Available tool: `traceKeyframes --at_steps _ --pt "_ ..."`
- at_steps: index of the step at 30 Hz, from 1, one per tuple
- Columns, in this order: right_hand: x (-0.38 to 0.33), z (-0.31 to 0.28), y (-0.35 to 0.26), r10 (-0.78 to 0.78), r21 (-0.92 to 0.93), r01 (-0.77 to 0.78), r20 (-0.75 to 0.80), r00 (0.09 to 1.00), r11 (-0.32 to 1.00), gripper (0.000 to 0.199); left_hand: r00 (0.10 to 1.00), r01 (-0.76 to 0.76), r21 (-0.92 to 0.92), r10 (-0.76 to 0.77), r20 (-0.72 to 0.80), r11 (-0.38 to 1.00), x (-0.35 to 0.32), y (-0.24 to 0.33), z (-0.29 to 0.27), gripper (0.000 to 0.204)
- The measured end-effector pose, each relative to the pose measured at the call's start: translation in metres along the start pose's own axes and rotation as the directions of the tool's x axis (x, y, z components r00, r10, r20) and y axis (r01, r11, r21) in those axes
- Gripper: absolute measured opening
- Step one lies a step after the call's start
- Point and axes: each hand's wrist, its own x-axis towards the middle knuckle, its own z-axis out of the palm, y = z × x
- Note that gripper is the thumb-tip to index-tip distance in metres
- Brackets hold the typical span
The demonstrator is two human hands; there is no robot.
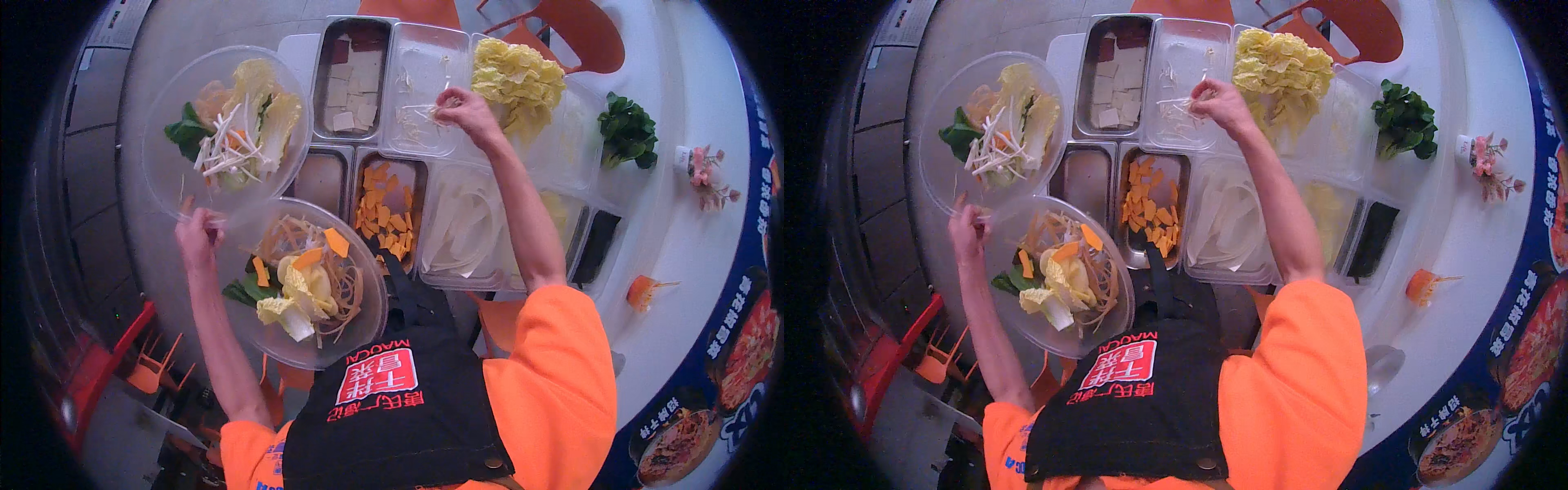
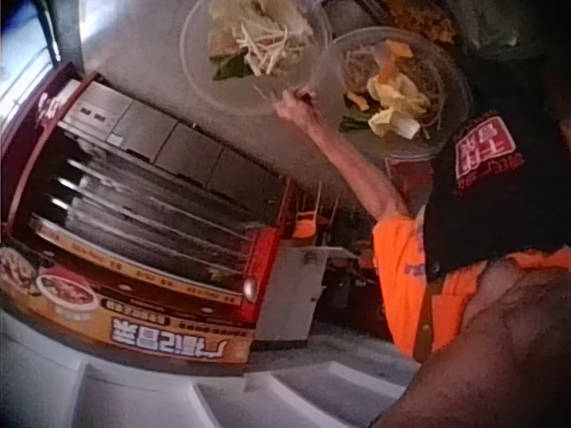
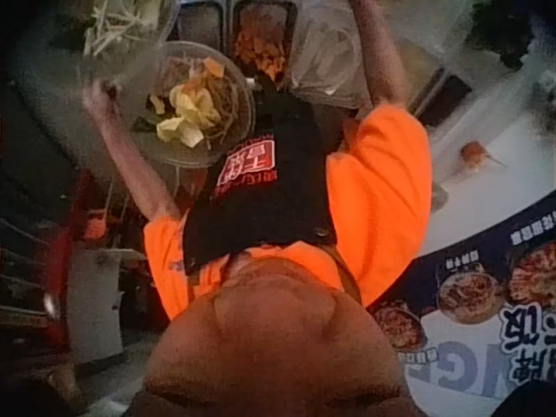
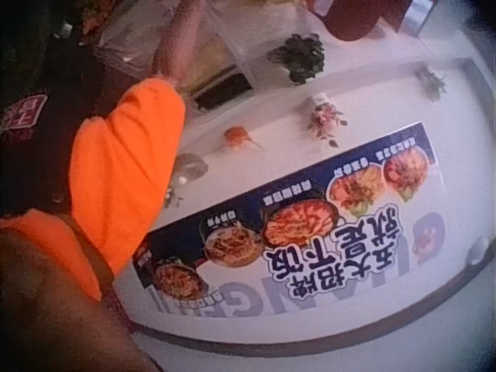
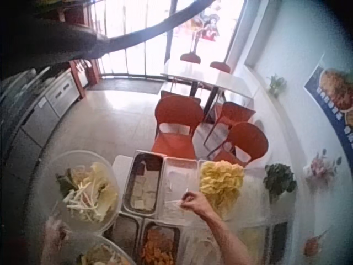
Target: The person assembles two takeaway food containers by adding various ingredients including enoki mushrooms, leafy greens, sliced meat, tofu, bean sprouts, noodles, seaweed, and potato slices. The person uses chopsticks to handle a red sauce and places the filled containers on a digital scale before moving them to a table.
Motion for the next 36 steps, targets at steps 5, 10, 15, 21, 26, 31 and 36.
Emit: traceKeyframes --at_steps 5,10,15,21,26,31,36 --pt "-0.108 0.014 -0.124 -0.279 0.105 0.278 -0.009 0.960 0.955 0.023 0.996 -0.037 -0.024 0.039 0.074 0.999 -0.002 0.003 0.002 0.064" --pt "-0.215 0.107 -0.189 -0.518 0.049 0.521 0.218 0.827 0.852 0.027 0.998 -0.057 0.025 0.056 0.043 0.998 -0.005 0.014 0.011 0.020" --pt "-0.242 0.150 -0.176 -0.586 -0.293 0.653 0.289 0.757 0.699 0.032 0.975 -0.115 0.055 0.103 0.195 0.992 -0.015 0.028 0.026 0.019" --pt "-0.279 0.141 -0.160 -0.531 -0.129 0.537 0.085 0.843 0.833 0.018 0.950 -0.224 0.007 0.217 0.223 0.975 -0.018 0.027 0.048 0.019" --pt "-0.297 0.194 -0.140 -0.603 -0.173 0.595 0.008 0.798 0.785 0.022 0.935 -0.194 -0.093 0.212 0.284 0.977 -0.013 0.016 0.061 0.046" --pt "-0.308 0.192 -0.124 -0.634 -0.166 0.621 -0.039 0.772 0.766 0.022 0.933 -0.149 -0.019 0.147 0.330 0.989 -0.008 0.011 0.060 0.009" --pt "-0.323 0.177 -0.118 -0.594 -0.143 0.590 0.015 0.804 0.795 0.042 0.922 -0.191 0.113 0.139 0.361 0.975 0.001 0.007 0.061 0.005"
